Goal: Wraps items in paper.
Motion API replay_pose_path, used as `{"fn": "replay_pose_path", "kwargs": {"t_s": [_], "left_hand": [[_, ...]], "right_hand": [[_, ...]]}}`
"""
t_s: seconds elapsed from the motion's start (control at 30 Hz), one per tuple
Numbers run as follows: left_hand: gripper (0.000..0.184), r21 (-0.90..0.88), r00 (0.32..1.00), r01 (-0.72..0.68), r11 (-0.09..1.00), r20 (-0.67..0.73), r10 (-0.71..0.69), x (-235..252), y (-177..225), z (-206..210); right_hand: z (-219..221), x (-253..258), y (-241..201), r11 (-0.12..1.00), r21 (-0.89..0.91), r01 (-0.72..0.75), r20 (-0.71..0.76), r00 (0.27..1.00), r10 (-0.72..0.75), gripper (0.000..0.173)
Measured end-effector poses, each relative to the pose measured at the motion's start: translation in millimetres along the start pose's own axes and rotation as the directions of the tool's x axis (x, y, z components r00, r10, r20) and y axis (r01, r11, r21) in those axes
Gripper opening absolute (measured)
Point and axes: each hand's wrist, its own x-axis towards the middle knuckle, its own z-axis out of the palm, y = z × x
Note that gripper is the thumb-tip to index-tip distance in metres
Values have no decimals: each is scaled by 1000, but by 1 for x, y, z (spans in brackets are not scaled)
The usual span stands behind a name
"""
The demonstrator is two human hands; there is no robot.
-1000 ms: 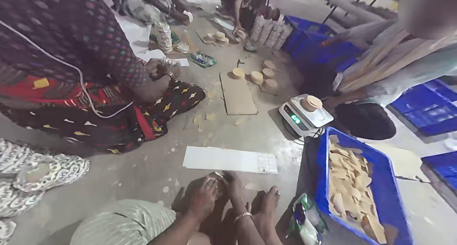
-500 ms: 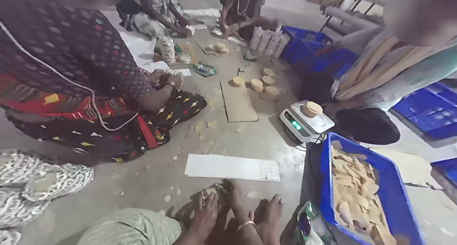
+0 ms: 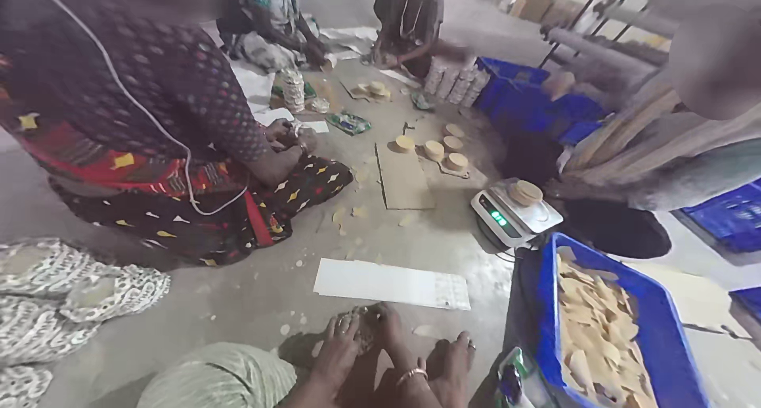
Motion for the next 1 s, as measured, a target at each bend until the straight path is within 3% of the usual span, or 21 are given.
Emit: {"fn": "replay_pose_path", "kwargs": {"t_s": [0.13,0.2,0.3,0.4,0.53,0.63,0.7,0.73,0.8,0.87,0.93,1.0], "left_hand": [[29,5,999,-39,999,14,39,1,-12,-2],[30,-18,994,-52,999,95,53,3,-13,-3],[31,-23,978,-65,998,196,68,5,-11,-7],[29,-49,980,-91,995,174,99,6,-14,-4],[26,-84,978,-91,992,181,105,4,-16,-8],[24,-252,989,-57,966,120,89,-1,-23,-10],[28,-539,993,77,839,-34,-113,-4,-29,-5],[31,-676,951,145,723,-105,-289,-3,-28,-1],[46,-850,844,299,435,23,-535,0,-29,7],[49,-922,818,337,191,186,-544,6,-28,16],[37,-943,821,314,108,212,-530,15,-32,17],[37,-944,830,327,53,260,-494,16,-32,16]], "right_hand": [[31,-34,3,948,-274,160,-151,967,-207,21],[38,-53,-2,925,-350,150,-75,979,-188,27],[29,-50,2,948,-270,167,-70,979,-192,27],[14,-27,2,962,-196,188,-89,974,-209,20],[24,-13,1,896,-267,354,-59,922,-382,17],[33,-14,1,877,-335,344,-12,929,-369,19],[30,-14,-6,899,-359,252,-5,962,-272,20],[27,-11,-8,928,-324,186,-17,979,-202,21],[25,-12,-9,986,-167,30,-75,996,-43,18],[27,-13,-7,990,-7,-139,-143,980,137,26],[29,-8,-6,960,109,-259,-176,945,275,47],[23,-9,-11,938,47,-343,-96,933,346,56]]}}
